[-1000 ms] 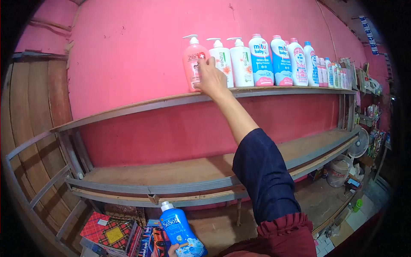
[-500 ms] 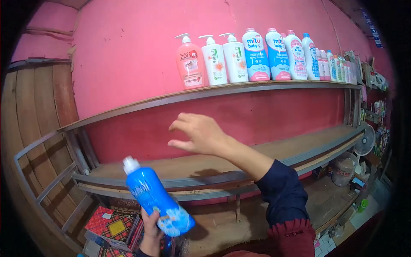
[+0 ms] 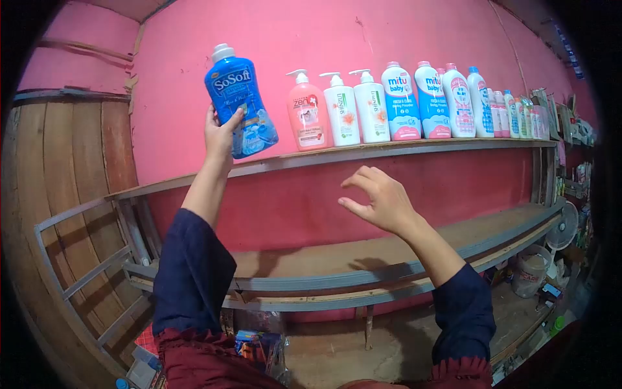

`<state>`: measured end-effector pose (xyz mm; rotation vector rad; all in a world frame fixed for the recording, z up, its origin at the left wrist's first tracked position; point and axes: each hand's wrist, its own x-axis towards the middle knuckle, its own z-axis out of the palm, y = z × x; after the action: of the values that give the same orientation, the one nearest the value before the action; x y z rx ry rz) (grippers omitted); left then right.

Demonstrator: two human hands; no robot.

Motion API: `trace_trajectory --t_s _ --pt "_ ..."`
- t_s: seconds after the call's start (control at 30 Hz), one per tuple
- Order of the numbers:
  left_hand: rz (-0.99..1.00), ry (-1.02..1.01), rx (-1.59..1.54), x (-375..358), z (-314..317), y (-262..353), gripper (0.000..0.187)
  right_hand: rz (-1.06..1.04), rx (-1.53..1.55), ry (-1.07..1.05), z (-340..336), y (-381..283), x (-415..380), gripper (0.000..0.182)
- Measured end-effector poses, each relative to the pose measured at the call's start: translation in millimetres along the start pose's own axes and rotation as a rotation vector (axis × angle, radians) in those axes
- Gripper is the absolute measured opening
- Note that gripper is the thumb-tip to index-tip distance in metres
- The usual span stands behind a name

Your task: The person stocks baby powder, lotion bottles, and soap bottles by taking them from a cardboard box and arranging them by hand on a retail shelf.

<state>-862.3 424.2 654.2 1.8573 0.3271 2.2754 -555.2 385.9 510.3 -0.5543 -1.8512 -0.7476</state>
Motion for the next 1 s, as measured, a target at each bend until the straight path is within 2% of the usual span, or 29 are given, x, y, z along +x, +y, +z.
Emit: trace_trajectory --t_s 0.2,0.4,0.5,0.6,0.7,0.87,0.97,1.0 --pt "-0.171 0.046 0.025 23 1 -59 0.080 0.025 -0.098 -0.035 -25 5 -10 0.025" --pt "-0.276 -0.002 0.053 34 6 -92 0.080 0.026 -0.097 -0.112 -31 0 -16 0.025" --pt "-0.254 -0.110 0.128 46 1 -106 0.081 0.017 -0.082 -0.160 -28 -3 -21 0.025" --pt "-0.316 -0.248 0.433 49 -12 -93 0.085 0.035 -0.083 -0.244 -27 -6 -27 0.026" --pt "-0.353 -0.319 0.520 55 -22 -98 0.087 0.057 -0.077 -0.305 -24 -6 -31 0.027" --pt "-0.157 -0.305 0.656 62 -28 -119 0.073 0.021 -0.036 -0.312 -9 -8 -26 0.028" --pt "-0.127 -0.302 0.566 55 -25 -117 0.075 0.016 0.000 -0.327 1 -17 -25 0.029" --pt "-0.131 -0.296 0.568 56 -27 -120 0.082 0.025 0.010 -0.337 4 -19 -27 0.029"
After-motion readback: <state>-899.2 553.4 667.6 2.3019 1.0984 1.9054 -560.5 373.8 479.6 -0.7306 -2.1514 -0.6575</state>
